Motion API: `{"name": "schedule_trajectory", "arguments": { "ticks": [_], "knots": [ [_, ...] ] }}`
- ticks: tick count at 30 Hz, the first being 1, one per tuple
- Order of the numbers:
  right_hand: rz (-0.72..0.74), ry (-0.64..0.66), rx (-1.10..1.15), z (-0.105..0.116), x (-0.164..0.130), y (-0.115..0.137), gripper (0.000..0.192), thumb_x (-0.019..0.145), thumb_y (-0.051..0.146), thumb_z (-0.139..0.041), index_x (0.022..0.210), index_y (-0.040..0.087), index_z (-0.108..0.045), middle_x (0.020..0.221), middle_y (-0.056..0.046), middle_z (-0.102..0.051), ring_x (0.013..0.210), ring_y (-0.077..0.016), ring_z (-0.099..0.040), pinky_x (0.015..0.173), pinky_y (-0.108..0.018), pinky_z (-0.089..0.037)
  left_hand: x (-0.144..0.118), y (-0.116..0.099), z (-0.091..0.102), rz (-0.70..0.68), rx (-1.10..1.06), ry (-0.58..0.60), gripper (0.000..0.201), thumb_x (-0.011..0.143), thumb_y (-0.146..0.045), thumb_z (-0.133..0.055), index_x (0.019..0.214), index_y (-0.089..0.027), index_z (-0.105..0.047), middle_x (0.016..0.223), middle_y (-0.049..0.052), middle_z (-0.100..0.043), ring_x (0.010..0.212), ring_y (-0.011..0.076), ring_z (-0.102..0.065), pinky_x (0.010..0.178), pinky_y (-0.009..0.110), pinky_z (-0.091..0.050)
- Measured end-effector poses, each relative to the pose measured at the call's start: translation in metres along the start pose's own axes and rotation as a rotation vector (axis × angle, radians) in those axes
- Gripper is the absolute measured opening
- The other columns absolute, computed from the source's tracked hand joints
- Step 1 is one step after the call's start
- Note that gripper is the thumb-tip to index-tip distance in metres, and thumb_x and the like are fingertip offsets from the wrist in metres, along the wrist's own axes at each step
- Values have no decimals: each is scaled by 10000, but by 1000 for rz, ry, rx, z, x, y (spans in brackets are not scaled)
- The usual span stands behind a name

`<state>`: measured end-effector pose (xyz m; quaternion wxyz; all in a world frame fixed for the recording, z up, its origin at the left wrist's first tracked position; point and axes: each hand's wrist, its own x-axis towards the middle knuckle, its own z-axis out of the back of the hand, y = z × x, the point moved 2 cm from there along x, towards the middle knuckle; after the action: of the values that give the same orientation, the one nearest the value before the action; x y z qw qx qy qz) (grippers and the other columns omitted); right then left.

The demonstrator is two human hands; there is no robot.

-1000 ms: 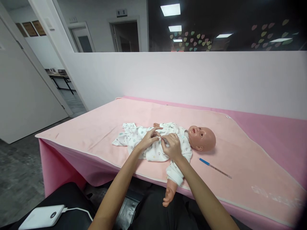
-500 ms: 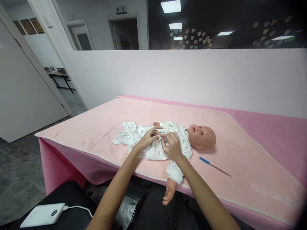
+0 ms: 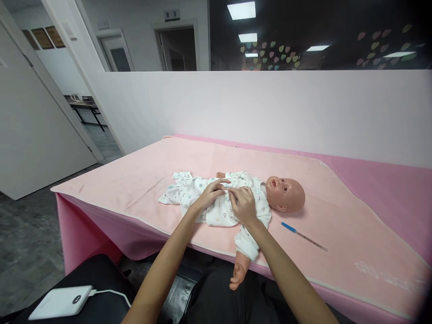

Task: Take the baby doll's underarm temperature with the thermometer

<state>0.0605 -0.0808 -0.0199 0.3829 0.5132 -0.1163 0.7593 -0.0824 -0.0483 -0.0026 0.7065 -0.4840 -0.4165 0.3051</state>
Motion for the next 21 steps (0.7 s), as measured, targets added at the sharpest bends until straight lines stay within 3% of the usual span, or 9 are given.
{"name": "schedule_trajectory", "arguments": {
  "ticks": [21],
  "knots": [
    [28,22,33,0,0,2,194,803,142,-462,940,179,-594,775,-32,-643,722,-165,-537,768,-338,-384,1,4,1,-27,54,-22,472,714,-130,-508,1183,-184,-515,732,-4,-588,743,138,-543,747,262,-390]
  ]
}}
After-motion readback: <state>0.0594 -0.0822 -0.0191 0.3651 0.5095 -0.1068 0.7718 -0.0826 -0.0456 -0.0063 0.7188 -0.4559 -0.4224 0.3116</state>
